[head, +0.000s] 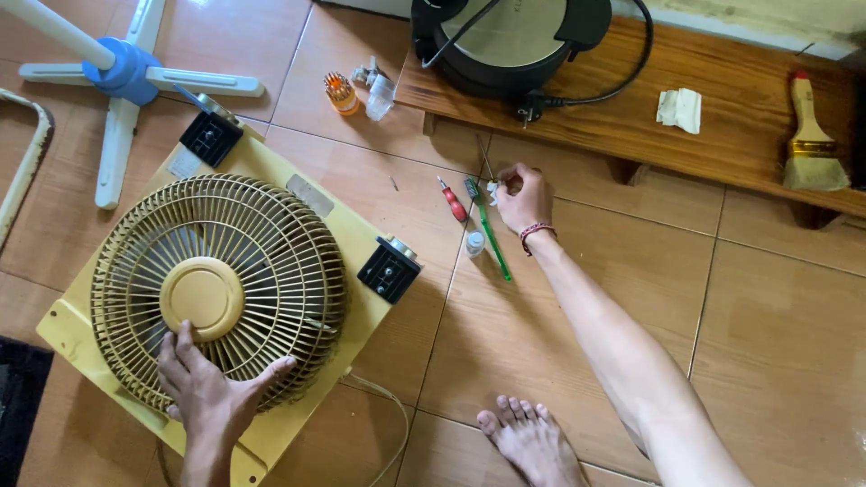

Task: Cleaning the dust from a fan grill using a small brush

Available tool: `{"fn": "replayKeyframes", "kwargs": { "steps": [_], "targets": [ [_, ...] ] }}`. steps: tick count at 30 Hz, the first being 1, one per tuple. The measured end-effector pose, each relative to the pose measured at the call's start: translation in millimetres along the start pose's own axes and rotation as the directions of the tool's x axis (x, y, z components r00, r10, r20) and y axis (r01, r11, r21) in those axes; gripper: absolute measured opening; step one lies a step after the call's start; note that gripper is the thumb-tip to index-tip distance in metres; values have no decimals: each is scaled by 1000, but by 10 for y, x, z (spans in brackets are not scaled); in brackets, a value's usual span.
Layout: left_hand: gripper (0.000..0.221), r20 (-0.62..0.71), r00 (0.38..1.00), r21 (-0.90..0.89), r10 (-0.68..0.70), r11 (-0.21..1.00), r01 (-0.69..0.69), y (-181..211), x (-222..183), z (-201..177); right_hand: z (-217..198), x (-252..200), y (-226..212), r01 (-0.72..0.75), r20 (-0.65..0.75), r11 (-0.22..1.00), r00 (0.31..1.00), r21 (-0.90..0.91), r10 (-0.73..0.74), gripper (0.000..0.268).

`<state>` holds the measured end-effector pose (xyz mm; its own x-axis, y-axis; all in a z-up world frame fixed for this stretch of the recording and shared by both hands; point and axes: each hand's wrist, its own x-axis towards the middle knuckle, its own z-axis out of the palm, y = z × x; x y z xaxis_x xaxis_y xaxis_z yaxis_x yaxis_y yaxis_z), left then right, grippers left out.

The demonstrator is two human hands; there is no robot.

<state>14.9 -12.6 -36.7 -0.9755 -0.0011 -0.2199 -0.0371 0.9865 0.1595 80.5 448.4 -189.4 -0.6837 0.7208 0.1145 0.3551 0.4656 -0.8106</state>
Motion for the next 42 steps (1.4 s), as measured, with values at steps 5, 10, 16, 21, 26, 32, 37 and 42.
{"fn": "replayKeyframes", "kwargs": {
  "steps": [5, 10, 16, 21, 26, 32, 37, 42],
  "targets": [
    [143, 11, 1000, -19, -7, 1000, 8, 21, 16, -11, 32, -105, -46, 18, 34, 977, 999, -214, -11, 8],
    [142, 6, 1000, -2, -16, 1000, 16, 10, 5, -6, 101, -177, -54, 31, 117, 942, 993, -333, 8, 14],
    [142, -13, 1000, 16, 8, 1000, -8, 44, -1, -6, 172, -205, -117, -38, 230, 861, 957, -508, 178, 33],
    [143, 13, 1000, -9, -13, 1000, 13, 46, -18, -10, 89, -194, -232, -125, 161, 913, 966, -389, 200, 21],
    [147, -70, 995, -21, 69, 997, -71, -111, 8, 190, -168, 58, -409, 167, 57, 917, 986, -363, -157, 23],
    [139, -149, 989, -248, 24, 967, -61, 30, -174, 28, -219, 296, -1323, 377, 161, 896, 924, -234, -347, 16],
    [137, -176, 983, -372, -51, 928, -19, 98, -362, -9, 170, 75, -2216, 324, 306, 935, 913, -143, -269, 22],
    [132, -333, 939, -484, -81, 870, -96, 2, -393, 279, 663, -363, -2749, 512, 450, 851, 736, 119, -506, 18]
  ]
}}
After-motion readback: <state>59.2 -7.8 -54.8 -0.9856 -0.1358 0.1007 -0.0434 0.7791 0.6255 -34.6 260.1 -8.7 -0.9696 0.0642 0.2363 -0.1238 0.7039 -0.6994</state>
